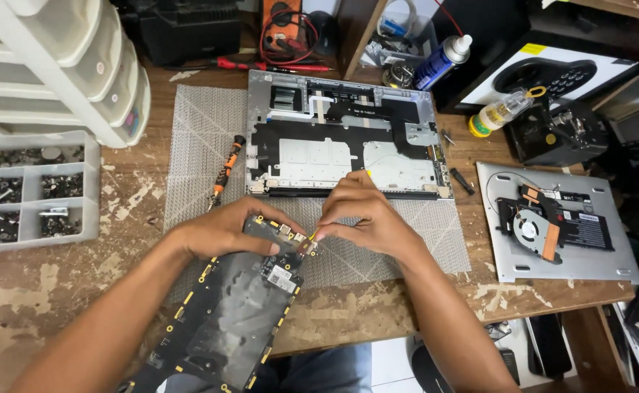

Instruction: Removing a motherboard from a laptop by disconnecting internal cables and lifting the component out of the chassis.

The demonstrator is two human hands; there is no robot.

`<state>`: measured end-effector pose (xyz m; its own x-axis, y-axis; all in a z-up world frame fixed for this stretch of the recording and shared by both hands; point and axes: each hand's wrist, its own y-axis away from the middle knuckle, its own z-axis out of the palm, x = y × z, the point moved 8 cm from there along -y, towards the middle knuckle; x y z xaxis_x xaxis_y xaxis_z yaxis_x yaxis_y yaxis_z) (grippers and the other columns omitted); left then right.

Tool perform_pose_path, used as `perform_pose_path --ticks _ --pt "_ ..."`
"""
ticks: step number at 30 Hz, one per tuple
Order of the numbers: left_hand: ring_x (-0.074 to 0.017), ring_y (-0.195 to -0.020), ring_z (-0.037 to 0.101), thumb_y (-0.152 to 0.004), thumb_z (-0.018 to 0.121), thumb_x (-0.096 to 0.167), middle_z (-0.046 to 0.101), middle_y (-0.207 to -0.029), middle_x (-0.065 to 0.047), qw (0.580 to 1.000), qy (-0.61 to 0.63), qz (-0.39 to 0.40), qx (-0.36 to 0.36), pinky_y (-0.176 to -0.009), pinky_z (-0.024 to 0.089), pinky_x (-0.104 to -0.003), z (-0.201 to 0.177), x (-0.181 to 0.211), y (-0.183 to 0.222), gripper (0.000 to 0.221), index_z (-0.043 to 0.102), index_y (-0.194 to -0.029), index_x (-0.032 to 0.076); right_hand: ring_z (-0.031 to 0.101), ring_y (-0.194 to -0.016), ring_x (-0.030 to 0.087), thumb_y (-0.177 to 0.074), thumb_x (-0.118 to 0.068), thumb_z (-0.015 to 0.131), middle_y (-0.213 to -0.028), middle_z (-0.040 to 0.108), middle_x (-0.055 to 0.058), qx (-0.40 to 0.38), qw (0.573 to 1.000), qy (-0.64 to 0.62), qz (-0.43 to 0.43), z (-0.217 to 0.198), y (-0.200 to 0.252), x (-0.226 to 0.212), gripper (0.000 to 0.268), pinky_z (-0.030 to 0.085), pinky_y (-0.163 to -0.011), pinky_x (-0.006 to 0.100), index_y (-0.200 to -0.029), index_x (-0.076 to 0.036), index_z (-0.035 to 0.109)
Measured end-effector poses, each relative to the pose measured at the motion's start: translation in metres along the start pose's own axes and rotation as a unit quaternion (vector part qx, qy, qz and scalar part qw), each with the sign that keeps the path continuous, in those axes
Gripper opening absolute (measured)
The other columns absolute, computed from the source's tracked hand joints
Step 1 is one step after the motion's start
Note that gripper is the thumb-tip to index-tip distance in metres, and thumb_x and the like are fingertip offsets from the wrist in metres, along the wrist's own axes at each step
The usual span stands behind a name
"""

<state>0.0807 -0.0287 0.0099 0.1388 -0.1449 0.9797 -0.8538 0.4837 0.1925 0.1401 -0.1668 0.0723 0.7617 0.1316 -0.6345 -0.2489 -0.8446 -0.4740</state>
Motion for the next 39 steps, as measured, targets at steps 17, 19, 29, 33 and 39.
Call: perform_pose_path --ticks 17,19,29,33,39 --pt "-0.0463 -0.096 0.074 -0.077 0.075 0.027 0.070 -0.118 -0.029 0.999 0.016 0.049 -0.003 -0.084 0.061 -0.058 0.003 0.011 0.000 0.048 0.074 -0.118 0.003 0.056 -0.072 0.017 -0.083 -0.018 0.085 -0.074 0.069 -0.001 0.050 0.998 -0.037 -0.026 -0.004 0.009 0.015 0.011 0.033 -0.089 0.039 -0.081 -0.016 0.075" --pt "-0.0469 -0.096 0.074 -0.077 0.075 0.027 0.070 -0.117 -0.029 0.999 0.014 0.048 0.001 -0.084 0.061 -0.059 0.000 0.011 0.002 0.048 0.074 -0.118 0.003 0.056 -0.071 0.016 -0.083 -0.019 0.086 -0.074 0.069 -0.002 0.068 0.996 -0.042 -0.036 -0.009 0.010 0.018 0.012 0.033 -0.090 0.039 -0.080 -0.016 0.075" --pt "-0.0492 -0.098 0.071 -0.075 0.076 0.033 0.067 -0.117 -0.031 0.998 0.029 0.049 0.013 -0.085 0.061 -0.061 -0.007 -0.002 0.000 0.052 0.073 -0.118 0.003 0.056 -0.072 0.017 -0.083 -0.019 0.085 -0.073 0.068 -0.001 0.051 0.998 -0.037 -0.012 0.002 0.005 0.013 0.012 0.034 -0.090 0.039 -0.079 -0.016 0.074" --pt "-0.0526 -0.111 0.065 -0.078 0.074 0.036 0.066 -0.122 -0.031 0.997 -0.003 0.078 0.003 -0.096 0.050 -0.066 0.002 0.018 0.002 0.054 0.072 -0.120 0.002 0.055 -0.070 0.016 -0.082 -0.020 0.087 -0.072 0.068 -0.002 0.080 0.995 -0.066 -0.012 -0.004 0.012 0.025 0.015 0.033 -0.089 0.039 -0.077 -0.016 0.073" --pt "-0.0510 -0.107 0.067 -0.078 0.074 0.030 0.064 -0.122 -0.031 0.998 0.012 0.062 -0.003 -0.091 0.055 -0.064 0.002 0.013 0.000 0.052 0.071 -0.121 0.001 0.055 -0.071 0.017 -0.084 -0.020 0.084 -0.073 0.069 -0.001 0.028 0.997 -0.071 -0.002 -0.001 0.009 0.017 0.009 0.035 -0.088 0.040 -0.082 -0.018 0.075"
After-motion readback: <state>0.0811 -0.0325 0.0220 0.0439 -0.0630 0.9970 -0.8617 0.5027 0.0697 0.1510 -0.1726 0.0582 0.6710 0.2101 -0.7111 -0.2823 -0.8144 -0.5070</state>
